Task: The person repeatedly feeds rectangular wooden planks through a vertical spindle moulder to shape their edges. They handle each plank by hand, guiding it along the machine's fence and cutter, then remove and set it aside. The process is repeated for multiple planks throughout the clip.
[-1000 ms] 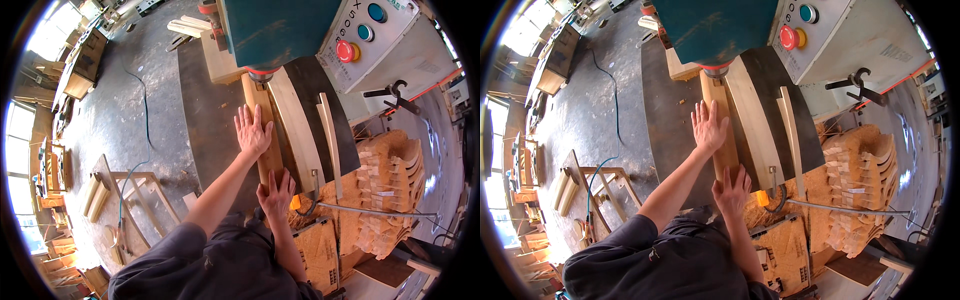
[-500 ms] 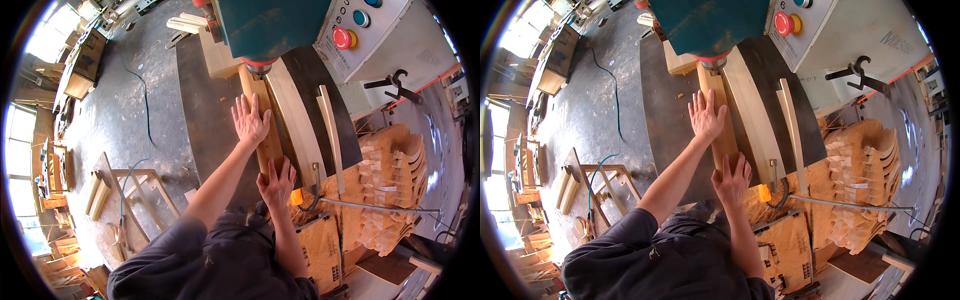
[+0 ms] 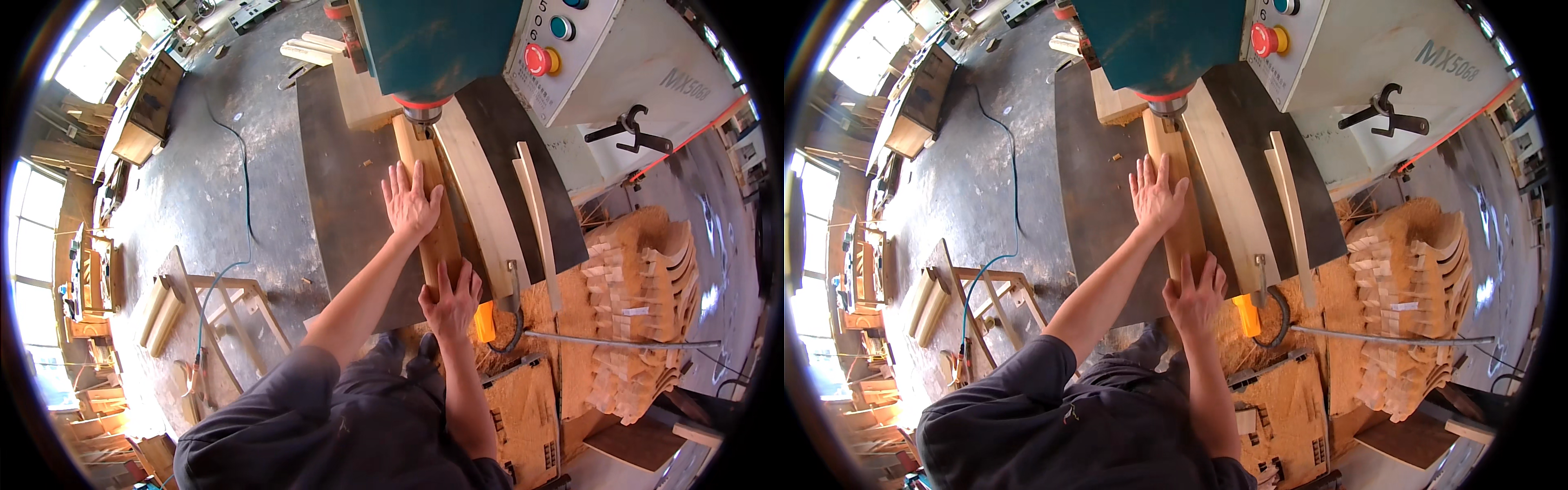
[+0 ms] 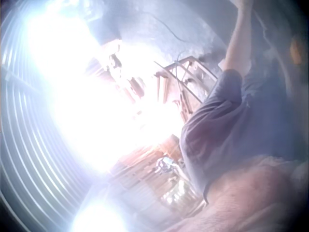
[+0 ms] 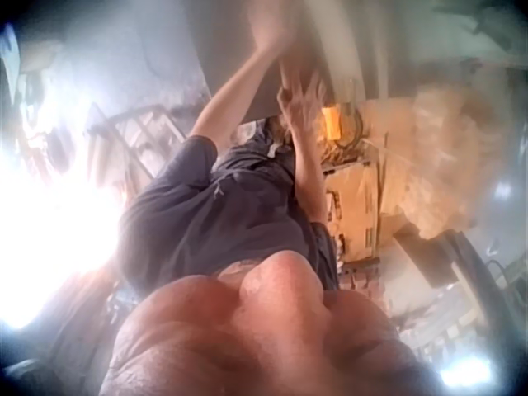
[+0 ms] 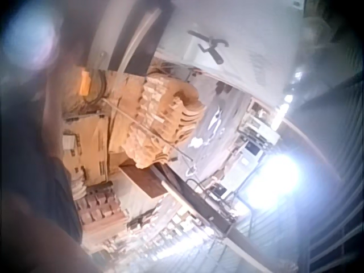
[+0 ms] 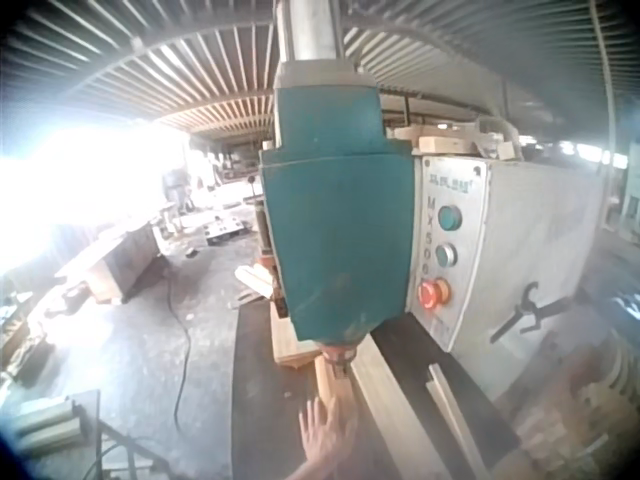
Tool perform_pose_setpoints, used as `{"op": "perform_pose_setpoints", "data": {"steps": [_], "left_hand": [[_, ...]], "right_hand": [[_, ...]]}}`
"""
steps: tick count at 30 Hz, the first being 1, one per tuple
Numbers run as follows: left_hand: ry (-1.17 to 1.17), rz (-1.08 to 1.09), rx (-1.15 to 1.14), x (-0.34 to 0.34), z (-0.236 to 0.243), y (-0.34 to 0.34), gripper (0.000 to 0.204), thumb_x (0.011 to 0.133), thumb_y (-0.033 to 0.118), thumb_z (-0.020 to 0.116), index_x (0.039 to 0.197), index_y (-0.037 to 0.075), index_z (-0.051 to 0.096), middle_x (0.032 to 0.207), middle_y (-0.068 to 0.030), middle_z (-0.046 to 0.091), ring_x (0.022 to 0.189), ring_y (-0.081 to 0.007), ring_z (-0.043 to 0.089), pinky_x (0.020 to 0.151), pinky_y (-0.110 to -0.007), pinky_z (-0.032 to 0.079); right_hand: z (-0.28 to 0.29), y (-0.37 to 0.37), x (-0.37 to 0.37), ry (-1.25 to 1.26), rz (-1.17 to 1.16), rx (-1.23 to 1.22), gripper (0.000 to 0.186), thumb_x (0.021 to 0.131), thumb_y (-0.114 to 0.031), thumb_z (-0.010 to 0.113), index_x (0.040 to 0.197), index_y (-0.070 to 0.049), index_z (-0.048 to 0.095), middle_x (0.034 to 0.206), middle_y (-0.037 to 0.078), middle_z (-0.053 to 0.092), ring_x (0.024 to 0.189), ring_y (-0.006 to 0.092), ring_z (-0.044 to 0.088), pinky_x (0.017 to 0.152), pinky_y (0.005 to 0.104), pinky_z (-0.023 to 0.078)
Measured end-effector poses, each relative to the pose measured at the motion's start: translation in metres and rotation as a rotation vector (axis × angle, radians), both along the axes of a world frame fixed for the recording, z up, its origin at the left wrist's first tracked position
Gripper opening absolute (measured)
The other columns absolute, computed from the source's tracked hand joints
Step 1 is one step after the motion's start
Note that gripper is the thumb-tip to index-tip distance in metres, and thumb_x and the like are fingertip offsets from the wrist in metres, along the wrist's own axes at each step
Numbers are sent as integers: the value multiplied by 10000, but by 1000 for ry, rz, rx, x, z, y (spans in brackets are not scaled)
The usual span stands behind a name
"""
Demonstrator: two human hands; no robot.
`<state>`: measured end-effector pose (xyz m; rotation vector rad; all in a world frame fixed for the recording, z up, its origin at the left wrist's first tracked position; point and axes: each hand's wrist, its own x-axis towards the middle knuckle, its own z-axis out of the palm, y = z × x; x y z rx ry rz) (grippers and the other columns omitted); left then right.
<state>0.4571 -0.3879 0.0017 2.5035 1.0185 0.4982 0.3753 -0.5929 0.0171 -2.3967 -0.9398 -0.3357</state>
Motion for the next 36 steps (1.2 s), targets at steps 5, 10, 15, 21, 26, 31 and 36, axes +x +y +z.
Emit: {"op": "perform_pose_setpoints", "data": {"steps": [5, 10, 15, 21, 26, 31, 36], "left_hand": [[21, -5, 2, -11, 0, -14, 775, 1026, 573, 531, 1663, 157, 384, 1722, -260, 293, 1629, -408, 200, 1332, -529, 94], [2, -14, 6, -25, 3, -33, 760, 1014, 529, 570, 1652, 157, 393, 1711, -271, 304, 1621, -421, 219, 1330, -525, 110], [-34, -32, 8, -51, 6, -62, 755, 1010, 487, 601, 1645, 135, 395, 1703, -294, 302, 1620, -435, 208, 1327, -527, 123], [13, -142, -55, -123, 15, -116, 823, 998, 480, 645, 1667, 110, 339, 1715, -261, 283, 1625, -420, 186, 1333, -523, 120], [-331, -68, -407, -182, 19, -105, 898, 935, 342, 802, 1650, 66, 335, 1621, -232, 446, 1480, -372, 463, 1224, -473, 388], [-1041, 442, -1429, -232, 93, -63, 529, 952, 125, 792, 1407, 80, 525, 1219, -86, 716, 1050, -226, 723, 899, -385, 628], [-1256, 573, -984, -333, 71, -40, 425, 837, 57, 876, 1181, 28, 628, 1070, -81, 716, 964, -192, 721, 838, -392, 626]], "right_hand": [[-5, -14, -12, 23, -5, 12, 633, 799, -311, 794, 1393, -133, 663, 1454, 281, 519, 1210, 454, 535, 1009, 583, 478], [-2, -31, -27, 28, -4, 18, 619, 800, -302, 792, 1379, -122, 669, 1449, 288, 522, 1207, 470, 528, 1014, 587, 471], [3, -62, -50, 17, 6, -29, 630, 803, -314, 791, 1387, -114, 663, 1445, 299, 522, 1188, 496, 542, 1021, 599, 476], [7, -133, -90, 237, -25, -89, 863, 743, -294, 819, 1520, -55, 530, 1456, 298, 527, 1181, 490, 593, 996, 561, 516], [21, -179, -74, 1114, 228, 196, 945, 718, -167, 840, 1574, -16, 469, 1277, 222, 613, 1112, 377, 646, 950, 460, 542], [3, -207, -71, 996, 687, 96, 966, 717, -152, 848, 1593, -31, 459, 1211, 161, 635, 1095, 307, 663, 912, 407, 557], [-4, -182, -88, 182, 765, -79, 961, 660, -142, 835, 1548, -26, 488, 1284, 219, 594, 1148, 425, 624, 985, 525, 540]]}}
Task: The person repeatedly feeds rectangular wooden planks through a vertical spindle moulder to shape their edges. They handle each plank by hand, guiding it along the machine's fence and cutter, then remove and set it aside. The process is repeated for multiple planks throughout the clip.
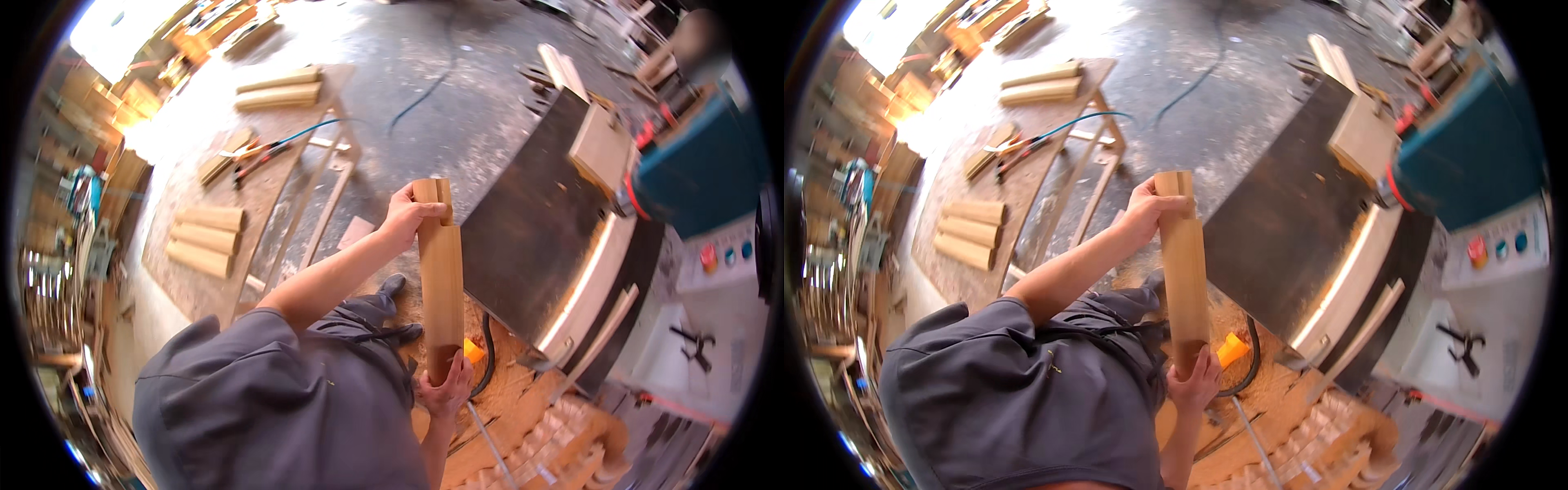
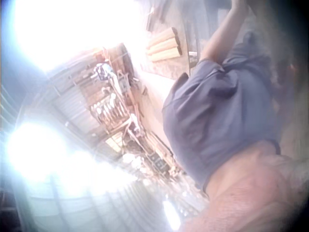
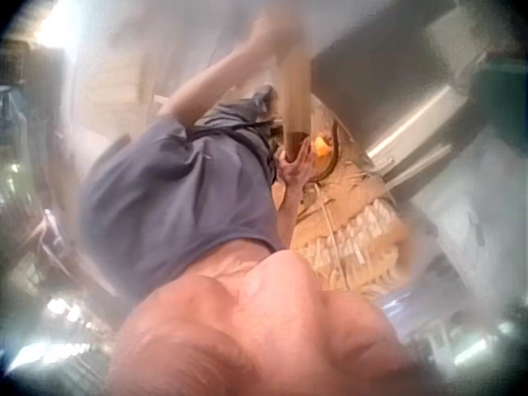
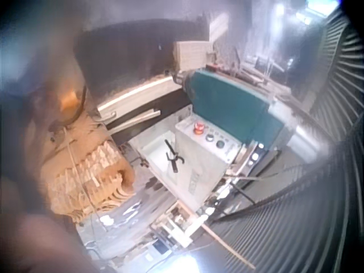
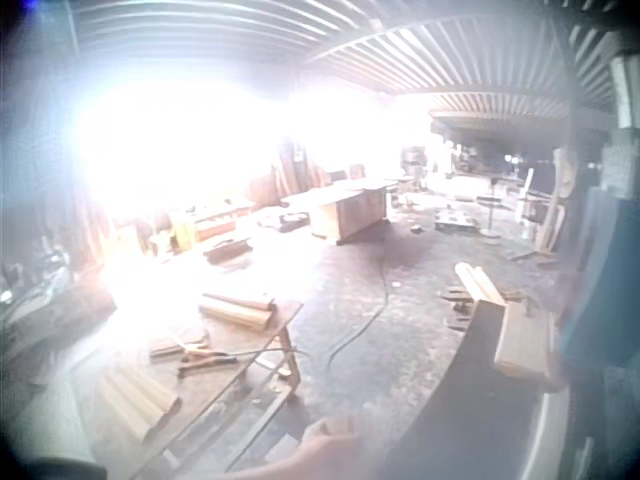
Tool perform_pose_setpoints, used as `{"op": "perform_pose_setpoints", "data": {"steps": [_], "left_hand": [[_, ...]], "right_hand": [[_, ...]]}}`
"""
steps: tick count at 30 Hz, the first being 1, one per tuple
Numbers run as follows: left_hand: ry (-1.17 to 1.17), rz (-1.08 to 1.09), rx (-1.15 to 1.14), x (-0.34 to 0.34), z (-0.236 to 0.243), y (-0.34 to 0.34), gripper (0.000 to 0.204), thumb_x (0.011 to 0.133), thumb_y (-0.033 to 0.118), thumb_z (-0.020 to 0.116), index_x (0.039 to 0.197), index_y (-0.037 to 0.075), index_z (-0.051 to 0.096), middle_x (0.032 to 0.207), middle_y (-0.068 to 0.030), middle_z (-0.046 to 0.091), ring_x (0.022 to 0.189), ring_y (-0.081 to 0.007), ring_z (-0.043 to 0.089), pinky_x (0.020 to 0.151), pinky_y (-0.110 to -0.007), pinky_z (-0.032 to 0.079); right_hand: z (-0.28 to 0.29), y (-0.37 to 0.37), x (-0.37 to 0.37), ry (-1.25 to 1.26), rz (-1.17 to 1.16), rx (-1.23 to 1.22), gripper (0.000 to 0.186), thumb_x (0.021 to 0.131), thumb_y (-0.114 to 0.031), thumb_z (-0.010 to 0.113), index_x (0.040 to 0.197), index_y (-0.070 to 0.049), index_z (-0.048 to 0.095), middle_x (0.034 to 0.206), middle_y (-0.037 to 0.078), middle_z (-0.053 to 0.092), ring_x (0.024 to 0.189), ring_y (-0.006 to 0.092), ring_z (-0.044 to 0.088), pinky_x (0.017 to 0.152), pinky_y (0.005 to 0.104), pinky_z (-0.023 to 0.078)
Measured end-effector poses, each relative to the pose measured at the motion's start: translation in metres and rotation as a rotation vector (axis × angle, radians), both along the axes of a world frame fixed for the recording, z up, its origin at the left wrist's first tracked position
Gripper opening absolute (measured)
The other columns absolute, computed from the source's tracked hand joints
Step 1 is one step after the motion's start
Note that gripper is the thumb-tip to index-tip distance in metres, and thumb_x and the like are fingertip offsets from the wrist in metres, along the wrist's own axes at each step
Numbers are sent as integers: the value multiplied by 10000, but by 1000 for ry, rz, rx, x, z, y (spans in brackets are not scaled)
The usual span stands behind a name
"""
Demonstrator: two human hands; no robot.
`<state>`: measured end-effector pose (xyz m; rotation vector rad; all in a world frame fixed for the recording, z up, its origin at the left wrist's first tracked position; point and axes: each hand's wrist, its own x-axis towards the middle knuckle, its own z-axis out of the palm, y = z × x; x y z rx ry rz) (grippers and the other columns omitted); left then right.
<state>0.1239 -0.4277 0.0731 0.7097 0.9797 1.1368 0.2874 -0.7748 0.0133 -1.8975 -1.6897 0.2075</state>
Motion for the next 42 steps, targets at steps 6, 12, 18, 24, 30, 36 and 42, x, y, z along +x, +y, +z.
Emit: {"op": "perform_pose_setpoints", "data": {"steps": [6, 12, 18, 24, 30, 36, 42], "left_hand": [[78, 474, -198, -98, -2, -8, 365, 841, 218, 927, 1058, 57, 681, 929, -39, 726, 819, -146, 703, 749, -353, 612], [5, 557, -178, -187, -32, -17, 698, 815, 390, 950, 1278, 46, 558, 1137, -97, 711, 989, -179, 698, 848, -380, 611], [101, 779, -133, -252, -44, -72, 700, 848, 207, 904, 1415, 17, 541, 1304, -119, 691, 1188, -216, 660, 1044, -381, 543], [307, 1398, -197, -486, -53, -129, 761, 902, 69, 789, 1569, -9, 429, 1404, -168, 657, 1263, -251, 643, 1085, -370, 526], [666, 1553, -581, -631, -155, -231, 977, 848, 197, 822, 1669, 38, 318, 1481, -257, 609, 1336, -355, 624, 1121, -411, 505], [1144, 1332, -1128, -684, -211, -251, 769, 847, 435, 769, 1527, 151, 549, 1376, -205, 644, 1346, -397, 573, 1104, -536, 487], [1359, 1206, -1027, -700, -241, -274, 548, 845, 452, 760, 1205, 44, 692, 1226, -242, 668, 1227, -402, 588, 1034, -555, 493]], "right_hand": [[14, 43, -21, -190, 268, 50, 990, 676, -152, 845, 1573, -12, 450, 1279, 242, 596, 1151, 448, 618, 990, 537, 536], [3, 110, -76, -25, 416, -88, 1022, 713, -172, 843, 1606, 18, 384, 1255, 261, 608, 1140, 474, 618, 991, 552, 529], [41, 236, -220, 63, 882, 8, 963, 739, -191, 872, 1568, 23, 431, 1355, 279, 588, 1234, 479, 599, 1036, 529, 527], [7, 291, -313, 123, 1148, -202, 608, 846, -76, 811, 1418, -3, 618, 1381, 222, 606, 1094, 362, 694, 932, 437, 586], [-62, 316, -302, 20, 1085, -460, 519, 857, -48, 795, 1357, 4, 666, 1249, 188, 659, 863, 262, 736, 788, 382, 608], [-80, 339, -298, -42, 1072, -520, 463, 863, -70, 796, 1312, -6, 700, 1220, 182, 675, 836, 263, 746, 775, 376, 605], [-53, 390, -336, -48, 1020, -430, 398, 850, -89, 809, 1237, -37, 739, 1227, 189, 686, 924, 296, 740, 835, 402, 596]]}}
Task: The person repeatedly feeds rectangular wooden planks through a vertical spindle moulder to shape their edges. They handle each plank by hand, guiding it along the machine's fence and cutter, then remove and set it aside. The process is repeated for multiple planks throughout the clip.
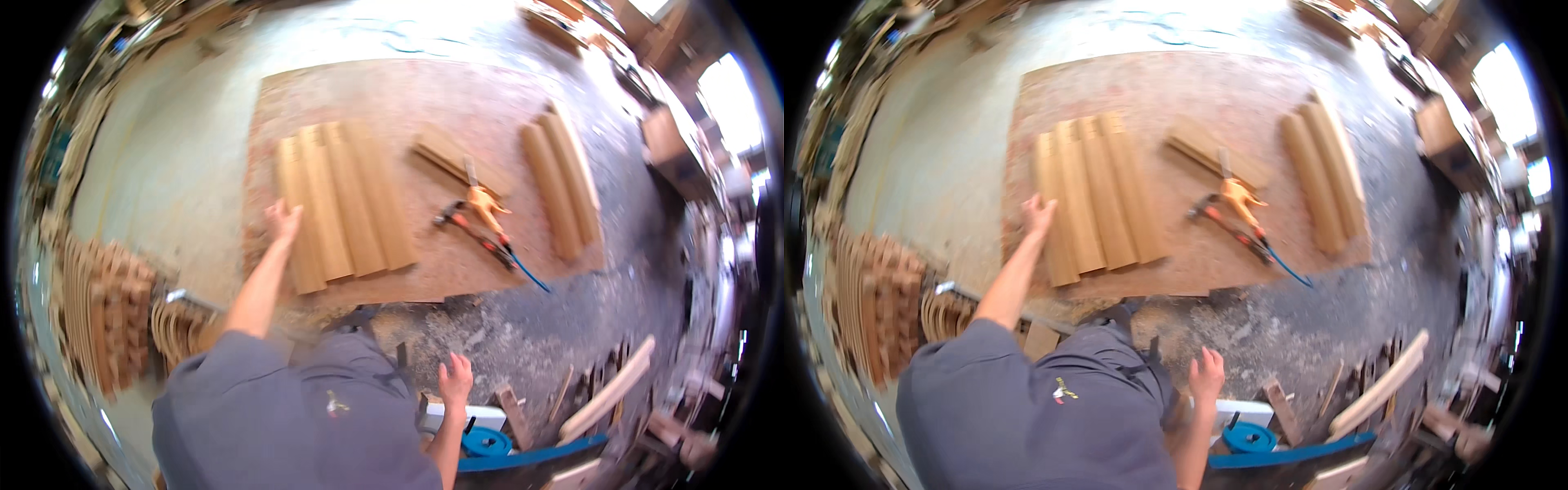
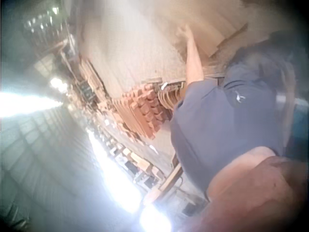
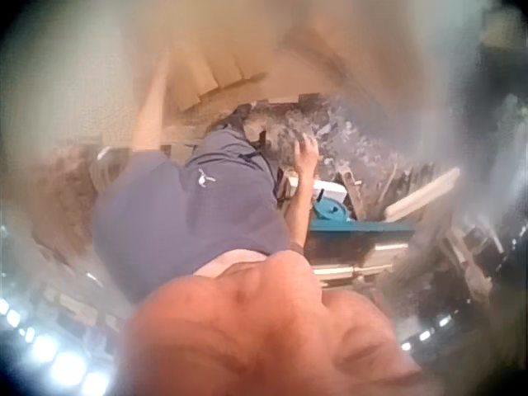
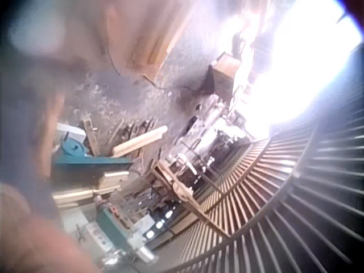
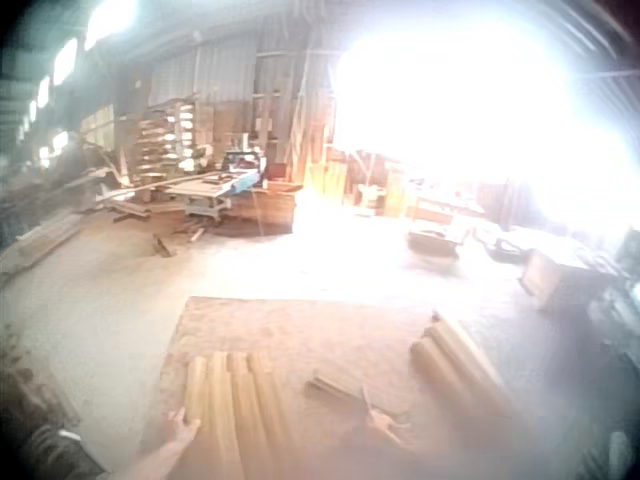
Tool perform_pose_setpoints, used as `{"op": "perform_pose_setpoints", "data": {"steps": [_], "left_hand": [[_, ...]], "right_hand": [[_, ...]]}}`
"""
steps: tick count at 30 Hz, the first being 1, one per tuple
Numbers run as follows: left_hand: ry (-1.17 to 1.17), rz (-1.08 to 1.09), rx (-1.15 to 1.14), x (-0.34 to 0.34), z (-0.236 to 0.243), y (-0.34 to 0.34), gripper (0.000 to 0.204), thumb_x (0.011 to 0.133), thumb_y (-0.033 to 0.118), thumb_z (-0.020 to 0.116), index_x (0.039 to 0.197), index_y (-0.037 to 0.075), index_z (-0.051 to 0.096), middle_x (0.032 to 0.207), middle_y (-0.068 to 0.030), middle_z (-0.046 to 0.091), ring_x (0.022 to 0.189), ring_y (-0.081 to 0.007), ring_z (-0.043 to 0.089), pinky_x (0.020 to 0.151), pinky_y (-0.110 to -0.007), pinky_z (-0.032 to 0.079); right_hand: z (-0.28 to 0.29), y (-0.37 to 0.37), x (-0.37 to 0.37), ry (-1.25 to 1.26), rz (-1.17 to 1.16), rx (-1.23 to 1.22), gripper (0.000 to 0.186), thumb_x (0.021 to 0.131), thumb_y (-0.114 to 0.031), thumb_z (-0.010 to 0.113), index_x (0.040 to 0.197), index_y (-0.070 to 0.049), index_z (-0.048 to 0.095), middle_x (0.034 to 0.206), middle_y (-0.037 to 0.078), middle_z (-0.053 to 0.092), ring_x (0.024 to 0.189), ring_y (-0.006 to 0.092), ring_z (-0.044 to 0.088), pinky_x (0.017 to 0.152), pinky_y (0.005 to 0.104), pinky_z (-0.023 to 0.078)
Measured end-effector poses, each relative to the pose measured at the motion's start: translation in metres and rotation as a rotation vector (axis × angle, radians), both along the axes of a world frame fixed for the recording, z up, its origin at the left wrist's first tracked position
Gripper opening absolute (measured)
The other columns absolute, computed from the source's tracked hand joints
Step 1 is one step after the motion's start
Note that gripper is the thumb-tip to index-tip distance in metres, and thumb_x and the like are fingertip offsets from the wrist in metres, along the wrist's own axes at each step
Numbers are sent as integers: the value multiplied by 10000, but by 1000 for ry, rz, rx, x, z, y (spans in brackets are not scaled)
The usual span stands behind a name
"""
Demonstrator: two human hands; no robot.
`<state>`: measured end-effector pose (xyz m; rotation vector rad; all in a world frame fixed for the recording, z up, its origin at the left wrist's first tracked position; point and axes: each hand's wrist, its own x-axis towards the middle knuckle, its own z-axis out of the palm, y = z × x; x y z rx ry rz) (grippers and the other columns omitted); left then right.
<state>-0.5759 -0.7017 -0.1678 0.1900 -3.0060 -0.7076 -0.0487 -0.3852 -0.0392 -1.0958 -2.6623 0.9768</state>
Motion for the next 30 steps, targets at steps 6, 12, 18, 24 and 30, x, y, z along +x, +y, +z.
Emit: {"op": "perform_pose_setpoints", "data": {"steps": [6, 12, 18, 24, 30], "left_hand": [[243, 98, 335, 13, -24, -65, 491, 926, 211, 752, 1345, -32, 666, 972, -105, 740, 889, -215, 686, 854, -379, 569], [15, -82, 361, 129, 76, -54, 207, 978, 102, 700, 1140, -26, 719, 1055, -94, 744, 990, -184, 682, 921, -347, 547], [6, -98, 426, 234, 81, -58, 45, 917, 1, 685, 946, -3, 719, 828, -1, 658, 783, -108, 597, 726, -283, 512], [-168, -33, 430, 272, 112, -20, 84, 916, -3, 687, 984, -21, 734, 853, -19, 698, 784, -103, 637, 724, -272, 522], [-216, -266, 655, 239, 130, 81, 90, 950, 26, 705, 1028, -12, 726, 854, -13, 693, 717, -78, 613, 657, -249, 504]], "right_hand": [[11, 143, -51, 196, -110, 216, 371, 826, -85, 808, 1187, -32, 741, 1238, 196, 678, 1146, 404, 665, 984, 481, 557], [0, 327, -109, 134, -312, 476, 554, 756, -145, 896, 1269, -42, 715, 1360, 217, 632, 1276, 408, 600, 1069, 458, 519], [-35, 438, -167, -131, -241, 596, 949, 706, -343, 956, 1514, -77, 536, 1502, 230, 512, 1412, 405, 474, 1168, 528, 428], [-14, 425, -172, -183, -157, 423, 867, 581, -319, 939, 1277, 23, 551, 1281, 228, 553, 1229, 413, 555, 1090, 503, 487], [30, 348, -168, 362, -365, -1050, 279, 833, -300, 852, 877, -56, 725, 702, -23, 604, 653, 129, 606, 680, 292, 550]]}}
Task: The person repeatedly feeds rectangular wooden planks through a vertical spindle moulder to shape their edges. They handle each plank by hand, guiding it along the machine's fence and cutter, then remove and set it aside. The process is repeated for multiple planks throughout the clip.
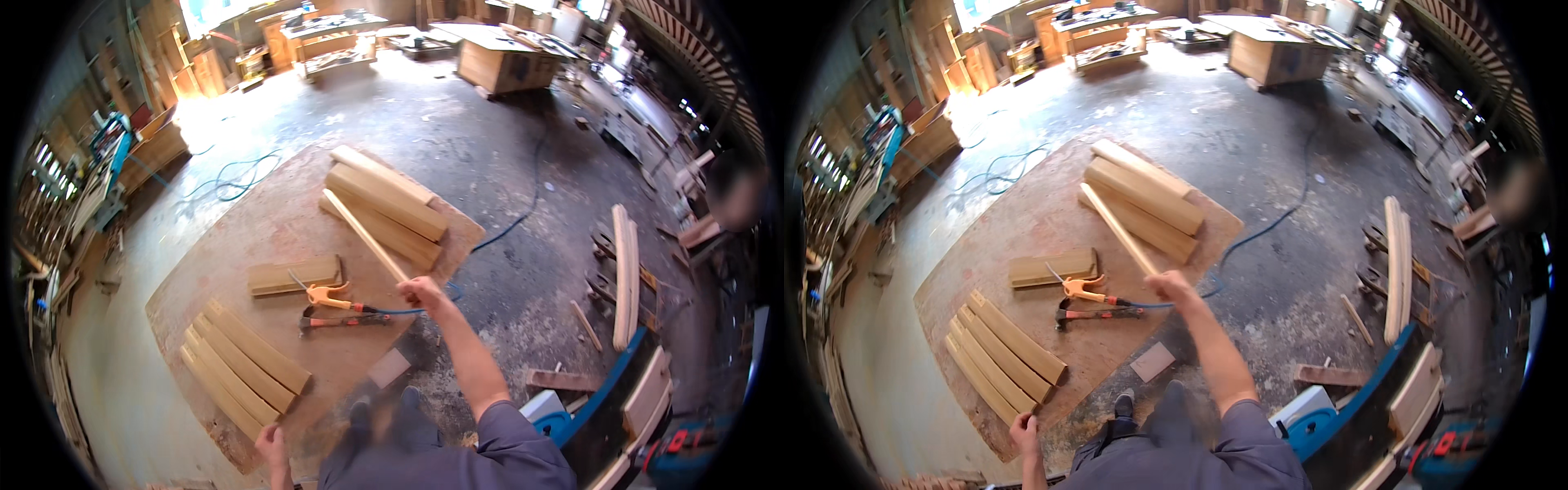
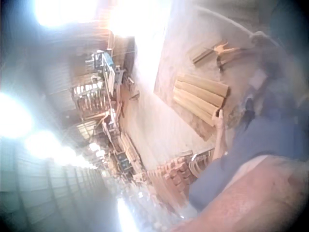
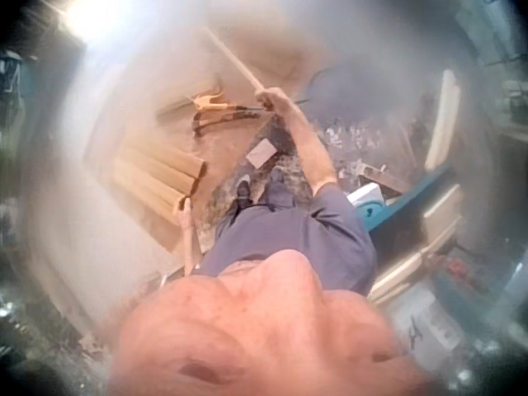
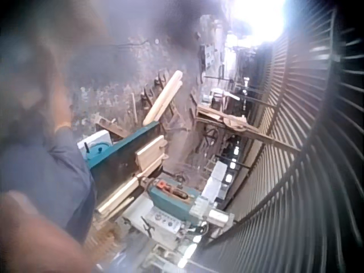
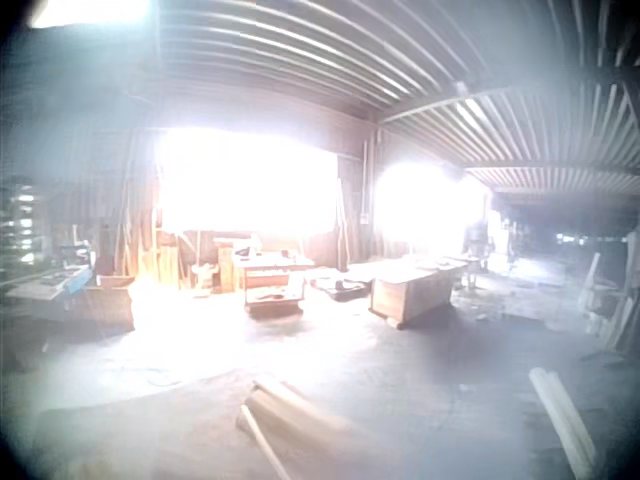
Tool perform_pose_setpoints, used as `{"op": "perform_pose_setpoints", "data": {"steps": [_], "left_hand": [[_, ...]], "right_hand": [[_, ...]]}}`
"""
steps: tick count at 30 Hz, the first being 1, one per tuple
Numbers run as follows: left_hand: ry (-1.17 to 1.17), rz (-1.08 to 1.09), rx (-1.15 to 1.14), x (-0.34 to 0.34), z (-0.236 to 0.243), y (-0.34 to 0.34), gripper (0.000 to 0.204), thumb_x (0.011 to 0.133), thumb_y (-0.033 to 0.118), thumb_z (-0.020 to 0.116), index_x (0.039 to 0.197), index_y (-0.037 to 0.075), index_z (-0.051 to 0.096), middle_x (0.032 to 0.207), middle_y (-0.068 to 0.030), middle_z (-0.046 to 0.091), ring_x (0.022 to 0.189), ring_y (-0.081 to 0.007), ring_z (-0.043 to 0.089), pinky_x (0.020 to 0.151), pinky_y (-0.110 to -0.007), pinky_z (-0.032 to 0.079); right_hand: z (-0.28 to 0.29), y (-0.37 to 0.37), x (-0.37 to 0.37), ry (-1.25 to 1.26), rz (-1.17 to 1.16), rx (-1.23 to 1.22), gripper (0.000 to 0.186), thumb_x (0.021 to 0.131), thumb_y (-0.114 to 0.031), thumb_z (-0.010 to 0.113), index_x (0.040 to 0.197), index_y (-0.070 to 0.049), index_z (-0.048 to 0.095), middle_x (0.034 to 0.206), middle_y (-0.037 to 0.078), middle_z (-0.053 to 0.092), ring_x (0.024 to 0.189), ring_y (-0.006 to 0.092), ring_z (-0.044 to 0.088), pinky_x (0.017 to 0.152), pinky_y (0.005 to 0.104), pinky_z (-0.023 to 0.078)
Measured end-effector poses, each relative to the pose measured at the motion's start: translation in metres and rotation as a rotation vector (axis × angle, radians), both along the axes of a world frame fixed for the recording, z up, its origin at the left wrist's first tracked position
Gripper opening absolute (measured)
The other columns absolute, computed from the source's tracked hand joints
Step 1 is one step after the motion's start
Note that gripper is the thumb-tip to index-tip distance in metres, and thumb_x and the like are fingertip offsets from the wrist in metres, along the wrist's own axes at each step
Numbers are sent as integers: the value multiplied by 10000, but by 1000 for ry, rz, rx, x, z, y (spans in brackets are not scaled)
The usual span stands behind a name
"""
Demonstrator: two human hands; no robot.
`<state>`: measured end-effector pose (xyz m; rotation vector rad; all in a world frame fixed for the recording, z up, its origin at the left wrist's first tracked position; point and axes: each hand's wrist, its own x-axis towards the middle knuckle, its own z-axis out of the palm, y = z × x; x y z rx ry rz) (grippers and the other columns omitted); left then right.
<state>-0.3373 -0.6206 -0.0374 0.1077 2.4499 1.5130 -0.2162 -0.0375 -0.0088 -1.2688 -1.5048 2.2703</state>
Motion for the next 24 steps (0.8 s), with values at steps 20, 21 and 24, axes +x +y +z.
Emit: {"op": "perform_pose_setpoints", "data": {"steps": [20, 21, 24], "left_hand": [[-983, -1060, 905, 55, 91, 248, 629, 984, 114, 652, 1569, 87, 424, 1414, -133, 624, 1213, -328, 614, 1083, -532, 497], [-950, -1067, 868, 61, 93, 248, 632, 978, 108, 656, 1566, 82, 425, 1411, -139, 620, 1200, -322, 614, 1077, -527, 498], [-877, -1078, 751, 76, 104, 249, 617, 1008, 130, 646, 1571, 49, 407, 1362, -153, 621, 1227, -321, 613, 1094, -502, 500]], "right_hand": [[105, -493, 267, -605, -774, 1216, 359, 941, -266, 778, 1220, -53, 703, 1216, 145, 685, 1056, 345, 713, 881, 428, 605], [98, -512, 294, -736, -909, 1291, 299, 955, -253, 767, 1175, -55, 716, 1168, 127, 701, 987, 298, 725, 819, 395, 615], [63, -569, 377, -878, -1414, 1016, 184, 987, -209, 748, 1068, -45, 731, 1013, 79, 721, 832, 171, 722, 664, 299, 605]]}}
